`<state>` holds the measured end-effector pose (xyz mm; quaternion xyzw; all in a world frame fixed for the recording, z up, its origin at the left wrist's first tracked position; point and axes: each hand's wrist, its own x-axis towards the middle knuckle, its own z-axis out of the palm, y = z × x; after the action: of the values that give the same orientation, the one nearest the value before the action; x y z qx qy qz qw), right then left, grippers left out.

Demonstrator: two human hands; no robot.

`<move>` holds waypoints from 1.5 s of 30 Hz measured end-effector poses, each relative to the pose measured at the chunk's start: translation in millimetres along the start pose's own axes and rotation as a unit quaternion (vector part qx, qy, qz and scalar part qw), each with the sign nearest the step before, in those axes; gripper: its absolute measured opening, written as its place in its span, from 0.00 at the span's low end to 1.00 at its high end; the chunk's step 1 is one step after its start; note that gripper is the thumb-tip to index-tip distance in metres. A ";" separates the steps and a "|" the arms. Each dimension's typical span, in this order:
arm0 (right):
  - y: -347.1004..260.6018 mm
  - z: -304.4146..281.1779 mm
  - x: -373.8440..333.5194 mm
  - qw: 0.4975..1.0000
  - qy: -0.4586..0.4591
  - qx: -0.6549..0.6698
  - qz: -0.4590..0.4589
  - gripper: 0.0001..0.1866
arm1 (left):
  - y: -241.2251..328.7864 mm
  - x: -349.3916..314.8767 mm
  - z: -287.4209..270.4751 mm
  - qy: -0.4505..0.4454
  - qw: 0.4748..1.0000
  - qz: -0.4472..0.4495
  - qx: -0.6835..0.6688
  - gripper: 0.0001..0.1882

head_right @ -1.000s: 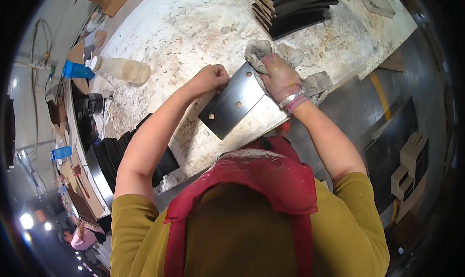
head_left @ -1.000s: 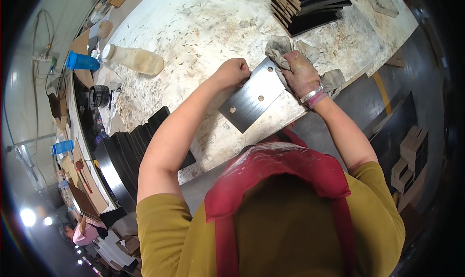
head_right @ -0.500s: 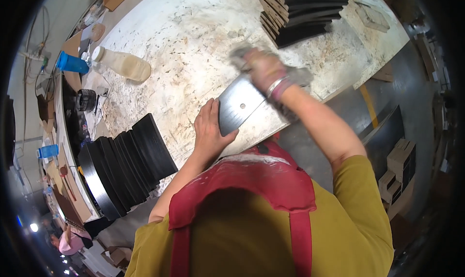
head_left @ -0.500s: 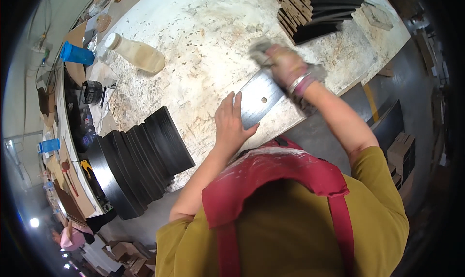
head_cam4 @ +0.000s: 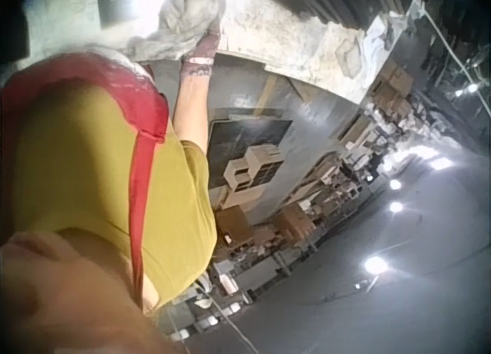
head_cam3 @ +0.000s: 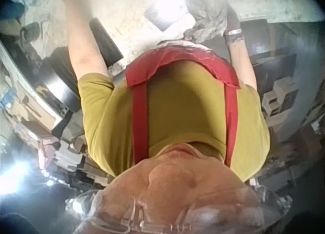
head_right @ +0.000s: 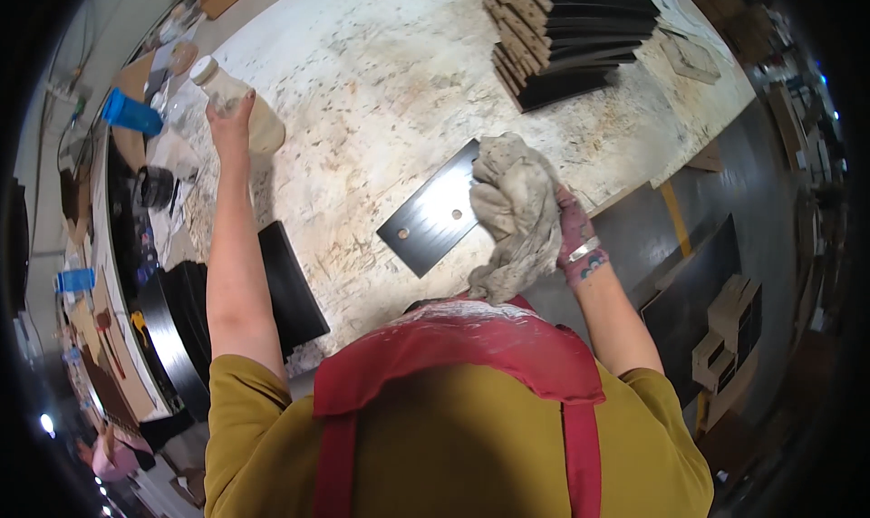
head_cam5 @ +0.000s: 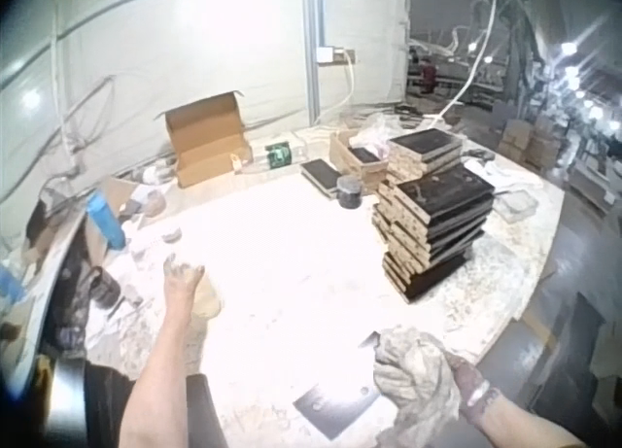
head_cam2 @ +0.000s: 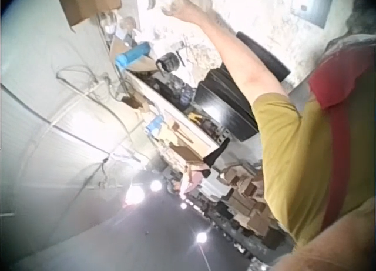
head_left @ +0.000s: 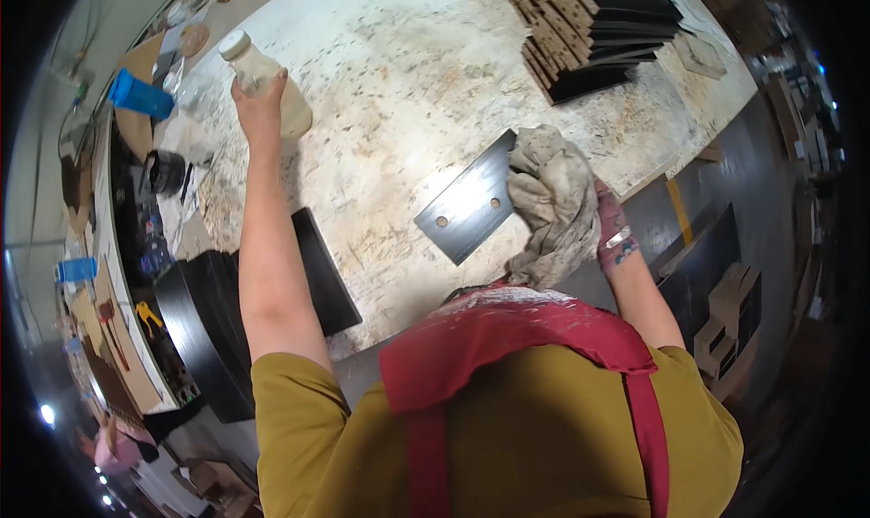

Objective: The person scrapes the edges and surfaces of black wooden panels with a small blade and then wipes them with a cloth dampened from a plastic bottle.

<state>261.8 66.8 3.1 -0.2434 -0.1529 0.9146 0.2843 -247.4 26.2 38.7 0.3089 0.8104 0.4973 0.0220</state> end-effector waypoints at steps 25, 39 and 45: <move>17.4 12.1 43.9 0.999 0.034 0.037 -0.009 0.24 | 148.7 -156.4 30.5 -0.241 0.770 0.515 0.288 0.32; 40.5 39.2 63.6 0.983 -0.057 0.174 -0.010 0.17 | 40.4 -33.3 17.6 -0.104 0.985 0.129 0.043 0.33; 31.5 0.6 32.9 0.964 -0.162 0.205 -0.052 0.23 | -164.8 99.0 -29.6 -0.088 0.593 0.167 0.783 0.47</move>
<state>223.7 61.3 -21.3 -0.0207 -0.0186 0.9376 0.3465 -416.5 2.7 -54.5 0.3792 0.8166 -0.3628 -0.2404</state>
